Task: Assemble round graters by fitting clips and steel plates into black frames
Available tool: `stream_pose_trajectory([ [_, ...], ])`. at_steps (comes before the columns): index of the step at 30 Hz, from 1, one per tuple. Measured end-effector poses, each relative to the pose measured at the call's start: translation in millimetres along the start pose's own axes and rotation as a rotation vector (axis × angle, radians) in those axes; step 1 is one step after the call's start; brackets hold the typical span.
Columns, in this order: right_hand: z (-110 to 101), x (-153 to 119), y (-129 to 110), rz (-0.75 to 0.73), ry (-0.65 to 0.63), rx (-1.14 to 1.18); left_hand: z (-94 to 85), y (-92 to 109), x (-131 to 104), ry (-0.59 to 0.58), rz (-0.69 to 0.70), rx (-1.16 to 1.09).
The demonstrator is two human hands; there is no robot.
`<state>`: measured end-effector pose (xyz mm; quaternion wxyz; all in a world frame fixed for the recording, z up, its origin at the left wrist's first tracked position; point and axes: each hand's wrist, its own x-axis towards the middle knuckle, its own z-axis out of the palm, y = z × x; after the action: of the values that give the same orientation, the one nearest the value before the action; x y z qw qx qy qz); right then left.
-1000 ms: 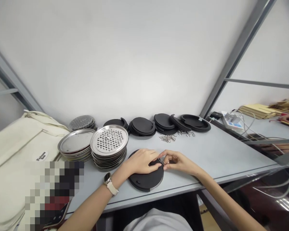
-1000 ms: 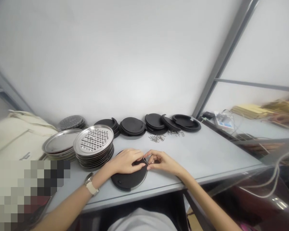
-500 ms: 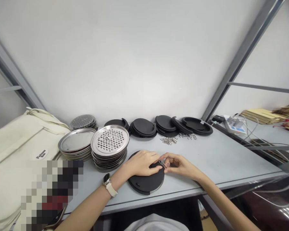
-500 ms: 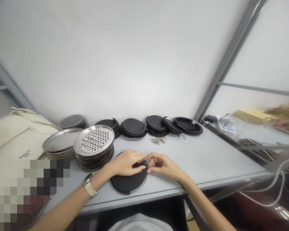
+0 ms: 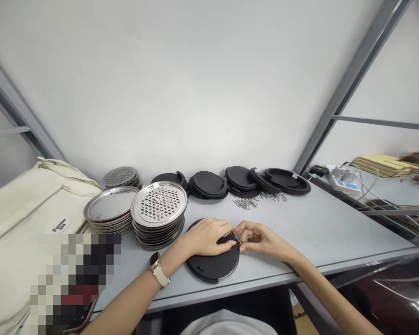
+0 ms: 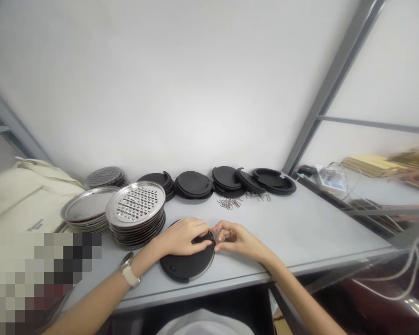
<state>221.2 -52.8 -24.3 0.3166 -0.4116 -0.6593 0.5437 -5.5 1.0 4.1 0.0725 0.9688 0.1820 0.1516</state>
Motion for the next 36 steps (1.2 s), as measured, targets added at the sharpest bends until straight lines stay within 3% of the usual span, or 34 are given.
stream_pose_trajectory([
  [24,0.1,3.2,0.9,-0.007,0.034,0.038,0.8,1.5,1.1,-0.013,-0.015,0.005],
  [36,-2.8,3.9,-2.3,-0.004,0.043,-0.049,2.4,-3.4,1.1,-0.002,-0.031,-0.081],
])
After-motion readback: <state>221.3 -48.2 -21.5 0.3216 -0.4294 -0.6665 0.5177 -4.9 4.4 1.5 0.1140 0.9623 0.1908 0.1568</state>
